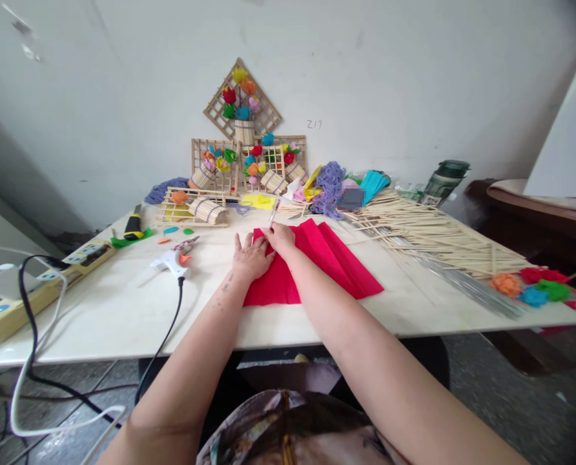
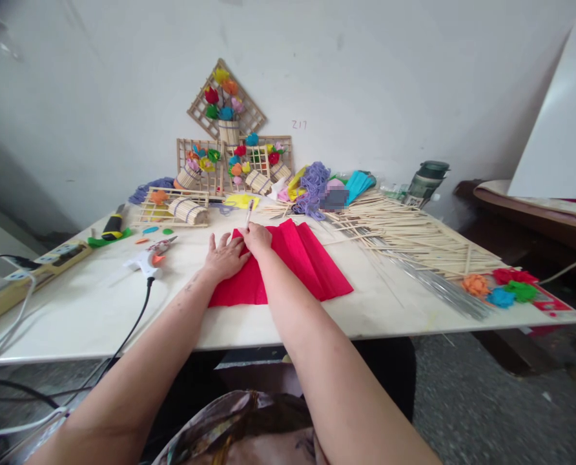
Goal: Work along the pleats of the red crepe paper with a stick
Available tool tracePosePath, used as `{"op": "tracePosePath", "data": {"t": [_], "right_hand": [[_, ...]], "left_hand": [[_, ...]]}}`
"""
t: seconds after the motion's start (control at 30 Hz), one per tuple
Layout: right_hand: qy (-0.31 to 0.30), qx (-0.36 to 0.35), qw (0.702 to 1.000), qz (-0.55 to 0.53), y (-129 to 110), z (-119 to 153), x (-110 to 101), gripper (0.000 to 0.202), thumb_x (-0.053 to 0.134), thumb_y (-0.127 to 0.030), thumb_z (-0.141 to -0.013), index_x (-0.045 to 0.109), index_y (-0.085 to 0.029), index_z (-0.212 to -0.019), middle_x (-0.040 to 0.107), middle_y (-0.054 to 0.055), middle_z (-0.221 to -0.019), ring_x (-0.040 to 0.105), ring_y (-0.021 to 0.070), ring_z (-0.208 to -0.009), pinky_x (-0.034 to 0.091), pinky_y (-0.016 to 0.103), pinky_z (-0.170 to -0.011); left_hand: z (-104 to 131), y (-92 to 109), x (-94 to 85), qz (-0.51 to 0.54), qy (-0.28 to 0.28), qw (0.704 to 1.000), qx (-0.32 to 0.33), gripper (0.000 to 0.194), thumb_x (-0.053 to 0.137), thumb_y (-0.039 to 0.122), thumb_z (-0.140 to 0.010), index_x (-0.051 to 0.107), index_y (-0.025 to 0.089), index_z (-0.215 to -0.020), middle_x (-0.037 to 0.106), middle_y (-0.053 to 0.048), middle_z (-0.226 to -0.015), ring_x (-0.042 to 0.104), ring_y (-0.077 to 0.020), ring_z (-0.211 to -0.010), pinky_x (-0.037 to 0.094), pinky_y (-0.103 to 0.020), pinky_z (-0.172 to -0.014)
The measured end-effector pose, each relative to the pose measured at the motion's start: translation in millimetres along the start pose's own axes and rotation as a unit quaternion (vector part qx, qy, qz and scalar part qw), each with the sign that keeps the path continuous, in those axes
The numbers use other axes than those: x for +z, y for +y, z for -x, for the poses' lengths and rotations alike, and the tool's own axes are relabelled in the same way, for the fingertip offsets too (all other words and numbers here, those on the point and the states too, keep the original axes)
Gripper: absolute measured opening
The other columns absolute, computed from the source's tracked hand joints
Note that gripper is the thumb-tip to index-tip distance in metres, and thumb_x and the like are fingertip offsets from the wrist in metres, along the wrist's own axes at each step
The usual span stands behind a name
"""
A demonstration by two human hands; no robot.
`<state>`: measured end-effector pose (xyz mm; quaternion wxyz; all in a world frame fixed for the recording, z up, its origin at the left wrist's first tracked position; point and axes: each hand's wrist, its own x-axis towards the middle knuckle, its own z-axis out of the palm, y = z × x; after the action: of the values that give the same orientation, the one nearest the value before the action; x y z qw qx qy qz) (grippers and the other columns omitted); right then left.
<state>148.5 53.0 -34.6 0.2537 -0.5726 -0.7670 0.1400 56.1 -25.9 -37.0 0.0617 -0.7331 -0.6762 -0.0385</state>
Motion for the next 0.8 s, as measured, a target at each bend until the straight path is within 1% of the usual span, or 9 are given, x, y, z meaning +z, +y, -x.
{"op": "tracePosePath", "data": {"t": [0.2, 0.37, 0.57, 0.7, 0.8], "right_hand": [[0.009, -0.004, 1.0, 0.0, 2.8, -4.4, 4.4, 0.039, 0.042, -0.049, -0.082, 0.061, -0.023, -0.104, 0.064, 0.006, -0.105, 0.058, 0.0202, -0.095, 0.043, 0.029, -0.078], [0.009, -0.005, 1.0, -0.002, 2.9, -4.5, 4.0, 0.038, 0.041, -0.048, -0.082, 0.061, -0.022, -0.104, 0.064, 0.007, -0.104, 0.058, 0.0209, -0.094, 0.043, 0.03, -0.076], [0.014, 0.007, 1.0, -0.002, 4.9, -5.1, 5.3, 0.04, 0.039, -0.049, -0.083, 0.061, -0.022, -0.102, 0.065, 0.007, -0.101, 0.058, 0.0203, -0.095, 0.043, 0.028, -0.075], [0.021, 0.008, 1.0, -0.008, 6.8, -7.6, 7.7, 0.041, 0.038, -0.051, -0.083, 0.062, -0.022, -0.1, 0.065, 0.008, -0.099, 0.059, 0.021, -0.092, 0.044, 0.029, -0.074], [0.022, 0.009, 1.0, -0.01, 7.4, -8.5, 8.3, 0.043, 0.037, -0.053, -0.083, 0.062, -0.022, -0.1, 0.066, 0.007, -0.099, 0.059, 0.0209, -0.091, 0.044, 0.028, -0.073]], "left_hand": [[0.0, 0.0, -0.4, 0.002, -0.002, 1.0, -0.001, 0.057, 0.015, 0.051, -0.085, 0.032, 0.028, -0.135, 0.035, 0.001, -0.14, 0.017, -0.0259, -0.132, -0.003, -0.056, -0.105], [0.1, 0.1, -1.2, -0.004, -0.006, 1.0, 0.002, 0.057, 0.016, 0.05, -0.085, 0.035, 0.027, -0.134, 0.037, 0.0, -0.139, 0.02, -0.0261, -0.131, 0.0, -0.056, -0.105], [-0.5, -0.2, 0.1, -0.013, -0.004, 1.0, 0.004, 0.057, 0.016, 0.05, -0.085, 0.036, 0.027, -0.133, 0.038, 0.0, -0.138, 0.024, -0.0265, -0.128, 0.004, -0.055, -0.106], [0.6, -0.4, -0.5, -0.019, 0.003, 1.0, -0.012, 0.057, 0.018, 0.052, -0.084, 0.037, 0.027, -0.132, 0.034, -0.002, -0.14, 0.022, -0.0293, -0.129, 0.006, -0.056, -0.105], [1.7, -0.5, -1.5, -0.016, -0.005, 1.0, -0.024, 0.058, 0.018, 0.054, -0.084, 0.036, 0.028, -0.133, 0.031, -0.003, -0.142, 0.021, -0.0304, -0.129, 0.007, -0.057, -0.104]]}}
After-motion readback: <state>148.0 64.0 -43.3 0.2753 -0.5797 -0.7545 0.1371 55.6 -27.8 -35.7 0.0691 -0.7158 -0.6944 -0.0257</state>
